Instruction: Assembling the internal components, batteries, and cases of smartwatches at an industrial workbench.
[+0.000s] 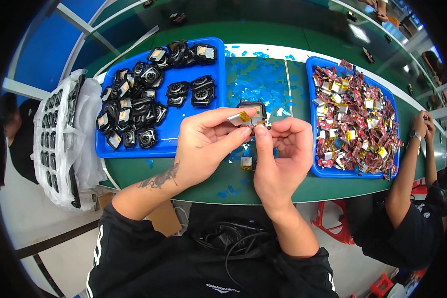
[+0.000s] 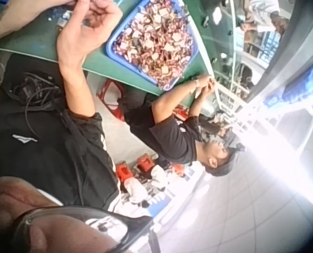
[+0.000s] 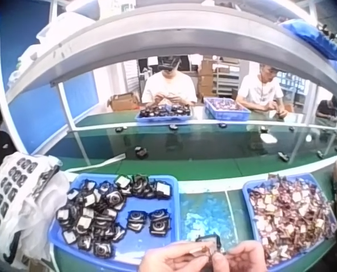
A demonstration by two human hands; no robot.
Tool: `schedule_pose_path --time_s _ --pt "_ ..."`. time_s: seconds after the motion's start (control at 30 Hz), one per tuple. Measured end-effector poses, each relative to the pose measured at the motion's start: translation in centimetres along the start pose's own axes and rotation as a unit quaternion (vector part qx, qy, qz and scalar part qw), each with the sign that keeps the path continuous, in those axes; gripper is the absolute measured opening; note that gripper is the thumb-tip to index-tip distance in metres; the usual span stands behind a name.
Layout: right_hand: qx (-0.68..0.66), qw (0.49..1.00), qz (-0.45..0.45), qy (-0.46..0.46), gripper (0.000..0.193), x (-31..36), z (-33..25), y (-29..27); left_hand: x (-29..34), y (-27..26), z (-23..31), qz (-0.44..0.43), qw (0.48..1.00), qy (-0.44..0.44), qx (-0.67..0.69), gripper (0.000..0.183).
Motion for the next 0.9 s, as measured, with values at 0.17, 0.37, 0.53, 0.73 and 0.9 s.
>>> schedule_pose_path --time_s 0.17,0.37,0.53,0.73,0.9 --pt "0.024 0.999 0.002 -0.026 0.025 0.0 -0.3 0.2 0.0 0.3 0.4 -0.004 1.000 -0.003 0.011 0.034" --pt "0.044 0.999 -0.001 -0.021 0.030 -0.1 -0.2 0.8 0.1 -0.1 0.6 0.019 0.999 0.028 0.035 0.033" --pt "0.025 0.999 -0.032 0.035 0.034 -0.4 0.3 1.1 0.4 0.1 1.1 0.047 0.996 0.056 0.052 0.052" --pt "-0.032 0.991 -0.103 0.083 0.037 -1.1 0.5 1.5 0.5 0.3 1.7 0.035 0.990 0.111 -0.073 0.053" --pt "0.028 0.993 -0.112 0.038 0.038 -1.0 0.1 2.8 0.5 -0.9 1.5 0.063 0.994 0.088 -0.031 0.048"
Point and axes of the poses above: each hand's wrist, its own x-axis away from the middle knuckle, its own y-axis out of the palm, z = x × y, the point moved 9 cm from there along -x, towards the middle knuckle, and after that the axes turned 5 degrees about -y, right-handed, at the moved point
